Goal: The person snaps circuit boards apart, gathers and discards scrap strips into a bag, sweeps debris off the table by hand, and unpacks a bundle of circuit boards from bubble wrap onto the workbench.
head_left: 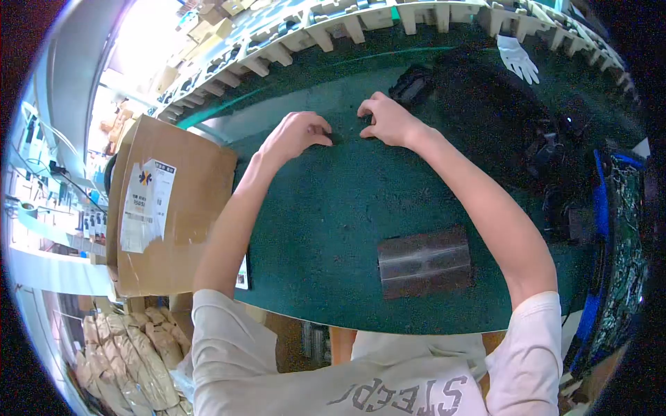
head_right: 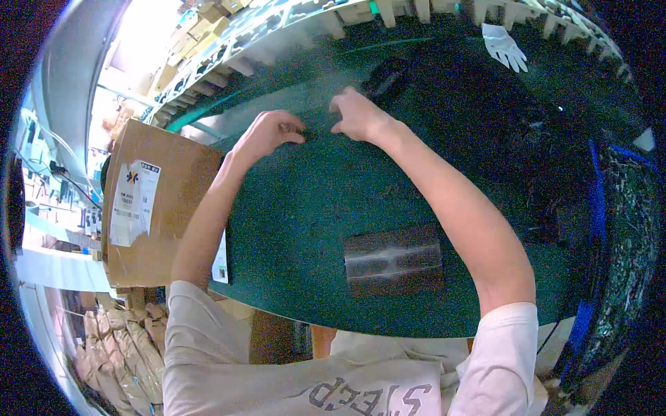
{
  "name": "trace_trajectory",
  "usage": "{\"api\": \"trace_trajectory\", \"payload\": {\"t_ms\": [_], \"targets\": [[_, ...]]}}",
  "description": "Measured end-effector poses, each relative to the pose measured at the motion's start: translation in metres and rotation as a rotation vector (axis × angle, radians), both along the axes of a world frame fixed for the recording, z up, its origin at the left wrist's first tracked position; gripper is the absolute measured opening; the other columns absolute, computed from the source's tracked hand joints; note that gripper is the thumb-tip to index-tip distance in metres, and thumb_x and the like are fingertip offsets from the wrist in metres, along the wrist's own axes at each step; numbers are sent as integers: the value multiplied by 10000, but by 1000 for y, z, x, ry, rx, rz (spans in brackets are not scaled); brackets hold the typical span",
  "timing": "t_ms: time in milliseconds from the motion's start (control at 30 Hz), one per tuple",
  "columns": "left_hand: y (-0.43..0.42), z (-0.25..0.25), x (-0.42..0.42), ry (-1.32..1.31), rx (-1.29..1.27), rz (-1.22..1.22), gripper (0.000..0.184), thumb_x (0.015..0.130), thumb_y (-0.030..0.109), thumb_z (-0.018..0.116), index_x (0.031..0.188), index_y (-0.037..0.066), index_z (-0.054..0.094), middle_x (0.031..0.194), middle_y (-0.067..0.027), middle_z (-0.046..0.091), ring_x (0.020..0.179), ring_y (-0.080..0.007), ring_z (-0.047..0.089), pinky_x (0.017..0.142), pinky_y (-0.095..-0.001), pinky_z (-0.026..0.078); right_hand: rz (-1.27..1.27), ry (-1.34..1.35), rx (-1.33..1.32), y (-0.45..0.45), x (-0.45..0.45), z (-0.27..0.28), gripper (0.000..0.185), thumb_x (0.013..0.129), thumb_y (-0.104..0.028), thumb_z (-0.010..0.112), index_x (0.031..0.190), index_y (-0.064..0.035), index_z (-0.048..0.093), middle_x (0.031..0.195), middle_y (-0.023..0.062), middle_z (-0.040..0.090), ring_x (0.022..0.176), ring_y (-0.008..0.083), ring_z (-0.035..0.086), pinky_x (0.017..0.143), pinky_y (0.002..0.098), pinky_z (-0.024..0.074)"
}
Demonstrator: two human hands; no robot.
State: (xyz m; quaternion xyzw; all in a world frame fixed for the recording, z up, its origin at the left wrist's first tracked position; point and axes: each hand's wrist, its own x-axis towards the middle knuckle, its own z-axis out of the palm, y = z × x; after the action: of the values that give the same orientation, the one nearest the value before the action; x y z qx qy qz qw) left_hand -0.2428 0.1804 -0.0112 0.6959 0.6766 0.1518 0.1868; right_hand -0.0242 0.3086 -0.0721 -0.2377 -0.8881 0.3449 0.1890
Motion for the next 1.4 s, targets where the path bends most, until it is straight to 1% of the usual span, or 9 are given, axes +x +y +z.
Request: {"api": "trace_trajectory", "payload": {"t_ms": [200, 400, 567, 700, 733, 900, 1033, 1233, 1400], "targets": [[13, 9, 12, 172, 50, -137, 316, 706, 91, 830, 1012, 44, 768, 826, -77, 720, 709, -245, 632, 700, -363, 517, -5, 34, -43, 2, 0, -3, 436, 778, -100, 833, 1164, 4, 658, 1133, 150, 576, 830, 261, 627, 832, 372, 536], [15, 14, 28, 121, -17, -81, 300, 705, 55, 813, 1001, 44, 766, 833, -82, 720, 716, -249, 637, 698, -368, 519, -3, 46, -75, 4, -3, -6, 451, 771, -104, 839, 1170, -3, 653, 1123, 148, 575, 827, 255, 617, 823, 366, 532], [12, 16, 33, 101, -23, -109, 262, 735, 18, 775, 995, 6, 746, 872, -100, 739, 741, -266, 658, 727, -357, 531, -29, 55, -36, 5, -1, -6, 481, 715, -211, 874, 1121, -40, 681, 1140, 196, 619, 1042, 366, 614, 966, 417, 506], [8, 2, 25, 99, 98, -218, 287, 724, -63, 731, 990, 35, 778, 882, -93, 724, 726, -253, 647, 723, -362, 531, -47, 122, -22, -8, 6, 7, 345, 833, -173, 788, 1123, -16, 687, 1057, 144, 585, 822, 259, 594, 781, 358, 518], [7, 3, 24, 103, 99, -216, 287, 724, -63, 731, 990, 35, 778, 882, -93, 724, 726, -253, 647, 723, -362, 531, -44, 126, -21, -11, 6, 11, 345, 833, -173, 788, 1123, -16, 687, 1057, 144, 585, 822, 259, 594, 781, 358, 518], [7, 3, 29, 50, 19, -194, 190, 758, -34, 723, 931, 28, 774, 932, -90, 738, 754, -275, 651, 746, -356, 530, 114, -99, 110, -26, 13, 18, 261, 846, -169, 755, 1052, -12, 720, 972, 141, 612, 789, 271, 591, 760, 356, 508], [12, -1, 28, -29, 20, -240, 312, 723, -135, 600, 930, 8, 784, 919, -93, 725, 735, -266, 646, 731, -363, 534, 88, 4, -71, -30, 11, 14, 204, 838, -133, 740, 1002, -11, 737, 881, 142, 667, 744, 288, 609, 730, 371, 506], [12, -2, 24, -99, 3, -243, 341, 731, -123, 546, 944, 7, 779, 911, -102, 723, 745, -276, 649, 733, -371, 539, 22, 93, -49, -25, 4, 4, 200, 849, -110, 712, 1003, 17, 724, 817, 139, 704, 701, 287, 625, 700, 382, 506], [6, -3, 35, 16, 8, -172, 291, 752, -59, 559, 943, 8, 768, 896, -114, 731, 769, -294, 661, 743, -376, 547, -187, 264, -35, -23, -1, 1, 204, 833, -100, 638, 968, 20, 733, 922, 217, 746, 793, 402, 678, 765, 451, 541]]}}
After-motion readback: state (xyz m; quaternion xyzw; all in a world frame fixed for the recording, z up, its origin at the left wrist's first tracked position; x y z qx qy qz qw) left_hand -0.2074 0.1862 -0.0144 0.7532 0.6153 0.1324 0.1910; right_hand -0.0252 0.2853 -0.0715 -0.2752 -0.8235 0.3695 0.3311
